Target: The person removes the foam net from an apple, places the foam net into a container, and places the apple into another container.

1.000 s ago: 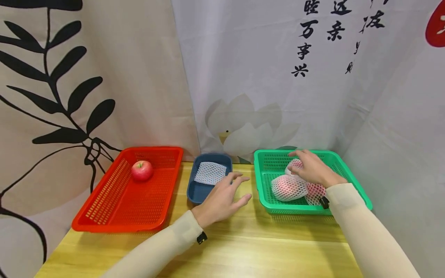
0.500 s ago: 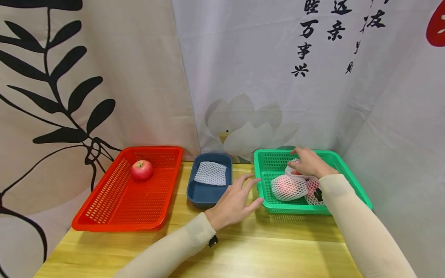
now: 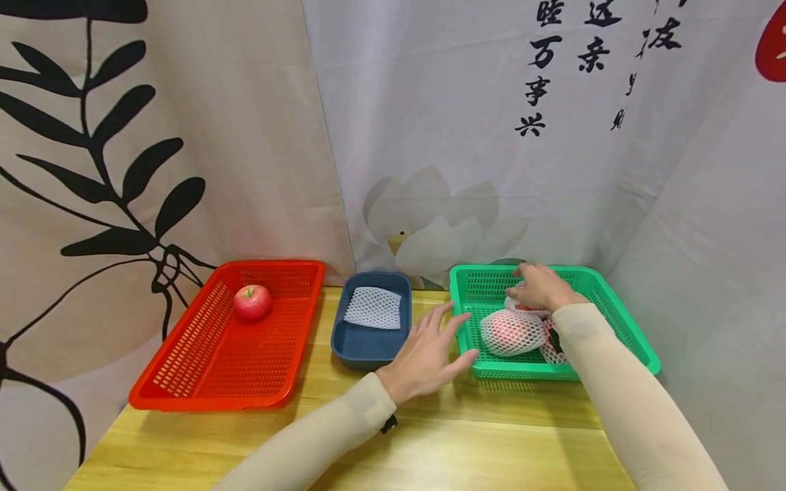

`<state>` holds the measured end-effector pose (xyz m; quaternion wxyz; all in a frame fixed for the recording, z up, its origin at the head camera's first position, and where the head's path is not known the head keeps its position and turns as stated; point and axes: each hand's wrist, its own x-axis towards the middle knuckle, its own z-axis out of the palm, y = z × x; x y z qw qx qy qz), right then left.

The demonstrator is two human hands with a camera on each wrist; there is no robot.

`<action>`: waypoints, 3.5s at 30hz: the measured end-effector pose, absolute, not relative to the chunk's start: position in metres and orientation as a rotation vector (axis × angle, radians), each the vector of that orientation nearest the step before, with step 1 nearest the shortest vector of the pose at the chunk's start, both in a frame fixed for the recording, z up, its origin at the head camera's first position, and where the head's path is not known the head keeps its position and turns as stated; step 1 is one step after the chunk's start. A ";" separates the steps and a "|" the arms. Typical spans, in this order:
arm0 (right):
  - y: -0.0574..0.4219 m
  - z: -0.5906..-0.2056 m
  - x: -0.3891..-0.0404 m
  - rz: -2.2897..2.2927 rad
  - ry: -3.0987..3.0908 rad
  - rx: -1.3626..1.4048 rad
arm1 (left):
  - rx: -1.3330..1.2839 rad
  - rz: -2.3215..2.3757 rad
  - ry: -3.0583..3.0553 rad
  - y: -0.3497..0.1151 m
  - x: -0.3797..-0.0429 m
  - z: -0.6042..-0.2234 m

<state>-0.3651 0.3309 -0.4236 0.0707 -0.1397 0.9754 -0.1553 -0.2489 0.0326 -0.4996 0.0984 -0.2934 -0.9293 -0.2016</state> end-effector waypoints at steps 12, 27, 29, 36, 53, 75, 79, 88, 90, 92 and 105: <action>0.328 -0.432 -0.369 -0.403 2.891 -0.235 | -0.813 -0.599 -2.826 0.045 -0.256 -0.505; 0.318 -0.430 -0.370 -0.357 2.884 -0.051 | -0.793 -0.585 -2.878 0.054 -0.257 -0.517; 0.317 -0.432 -0.372 -0.364 2.882 -0.033 | -0.794 -0.574 -2.883 0.054 -0.257 -0.517; 0.316 -0.438 -0.374 -0.395 2.899 -0.043 | -0.783 -0.592 -2.898 0.053 -0.254 -0.516; 0.317 -0.446 -0.388 -0.372 2.874 -0.026 | -0.783 -0.579 -2.943 0.050 -0.256 -0.515; 0.315 -0.447 -0.383 -0.361 2.804 -0.006 | -0.768 -0.563 -2.952 0.052 -0.254 -0.511; 0.316 -0.448 -0.381 -0.406 2.823 -0.037 | -0.763 -0.557 -2.954 0.051 -0.253 -0.510; 0.316 -0.448 -0.378 -0.483 2.871 -0.095 | -0.758 -0.534 -2.955 0.052 -0.252 -0.510; 0.316 -0.448 -0.377 -0.489 2.880 -0.110 | -0.759 -0.516 -2.948 0.052 -0.252 -0.509; 0.316 -0.448 -0.376 -0.489 2.888 -0.119 | -0.758 -0.501 -2.944 0.053 -0.252 -0.509; 0.316 -0.443 -0.369 -0.538 2.964 -0.174 | -0.760 -0.414 -2.939 0.054 -0.251 -0.508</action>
